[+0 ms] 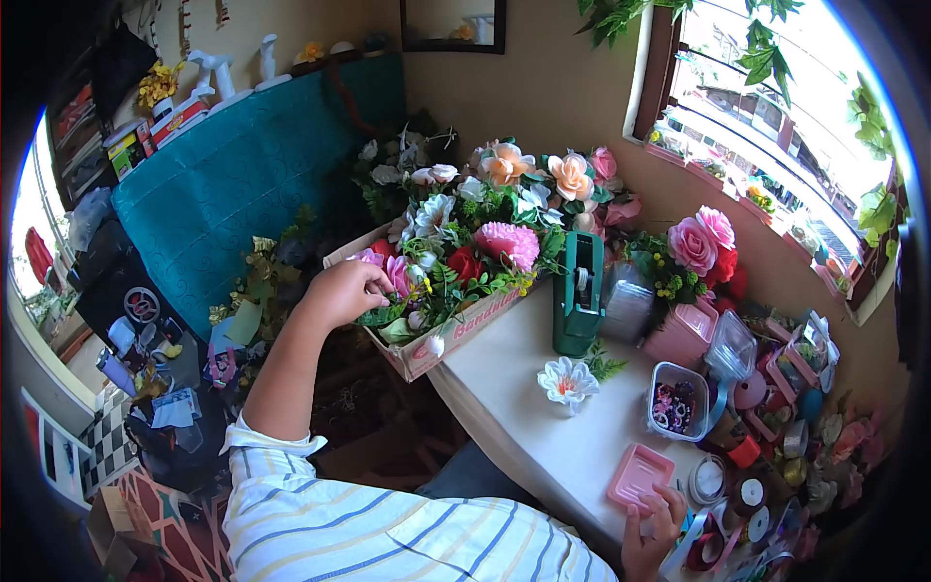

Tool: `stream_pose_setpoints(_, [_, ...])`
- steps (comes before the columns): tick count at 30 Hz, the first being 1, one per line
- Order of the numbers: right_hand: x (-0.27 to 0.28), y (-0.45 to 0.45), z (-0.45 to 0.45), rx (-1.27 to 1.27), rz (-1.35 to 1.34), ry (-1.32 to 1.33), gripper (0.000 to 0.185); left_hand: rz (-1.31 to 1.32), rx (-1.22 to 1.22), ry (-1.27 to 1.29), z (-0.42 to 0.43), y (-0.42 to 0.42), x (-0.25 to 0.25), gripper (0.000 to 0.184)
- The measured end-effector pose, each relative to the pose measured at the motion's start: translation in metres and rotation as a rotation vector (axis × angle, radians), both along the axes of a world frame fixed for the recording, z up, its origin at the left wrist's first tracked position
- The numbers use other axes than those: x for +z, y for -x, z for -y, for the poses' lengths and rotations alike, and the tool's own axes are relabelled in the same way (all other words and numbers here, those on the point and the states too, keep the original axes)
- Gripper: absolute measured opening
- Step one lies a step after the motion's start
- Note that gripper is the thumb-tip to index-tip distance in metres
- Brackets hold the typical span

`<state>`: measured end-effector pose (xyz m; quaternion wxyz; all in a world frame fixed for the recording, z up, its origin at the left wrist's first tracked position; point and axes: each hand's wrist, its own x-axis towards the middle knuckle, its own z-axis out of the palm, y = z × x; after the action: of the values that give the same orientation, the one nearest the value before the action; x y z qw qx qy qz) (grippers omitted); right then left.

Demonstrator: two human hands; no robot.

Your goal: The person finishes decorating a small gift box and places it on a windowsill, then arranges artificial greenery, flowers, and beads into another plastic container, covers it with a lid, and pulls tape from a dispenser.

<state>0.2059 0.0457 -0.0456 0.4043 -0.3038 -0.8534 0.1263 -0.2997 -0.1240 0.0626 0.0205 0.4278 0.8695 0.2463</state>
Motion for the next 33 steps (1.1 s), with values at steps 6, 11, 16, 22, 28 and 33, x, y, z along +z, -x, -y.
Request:
stream_pose_setpoints(6, [0.001,0.0,0.001,-0.005,-0.007,-0.009,0.019,-0.248,0.102,-0.305,-0.014,-0.003,0.008,0.014])
stream_pose_setpoints(11, [-0.001,0.0,0.001,-0.01,-0.012,0.005,0.02,0.021,0.062,-0.61,-0.023,0.008,-0.006,0.013])
stream_pose_setpoints(16, [0.001,-0.001,0.001,0.008,-0.007,-0.005,0.018,0.289,0.068,-0.988,-0.021,0.023,-0.01,0.021])
stream_pose_setpoints(22, [-0.001,-0.001,-0.001,0.026,-0.032,0.023,0.018,0.503,0.049,-1.003,0.002,0.028,0.008,0.018])
stream_pose_setpoints(28, [-0.005,-0.002,-0.002,0.021,-0.045,-0.009,0.018,-0.147,0.01,-0.568,0.023,0.019,0.012,0.017])
stream_pose_setpoints(33, [-0.007,-0.003,-0.004,0.034,-0.056,-0.027,0.018,-0.099,-0.117,-0.256,0.04,0.007,0.01,0.018])
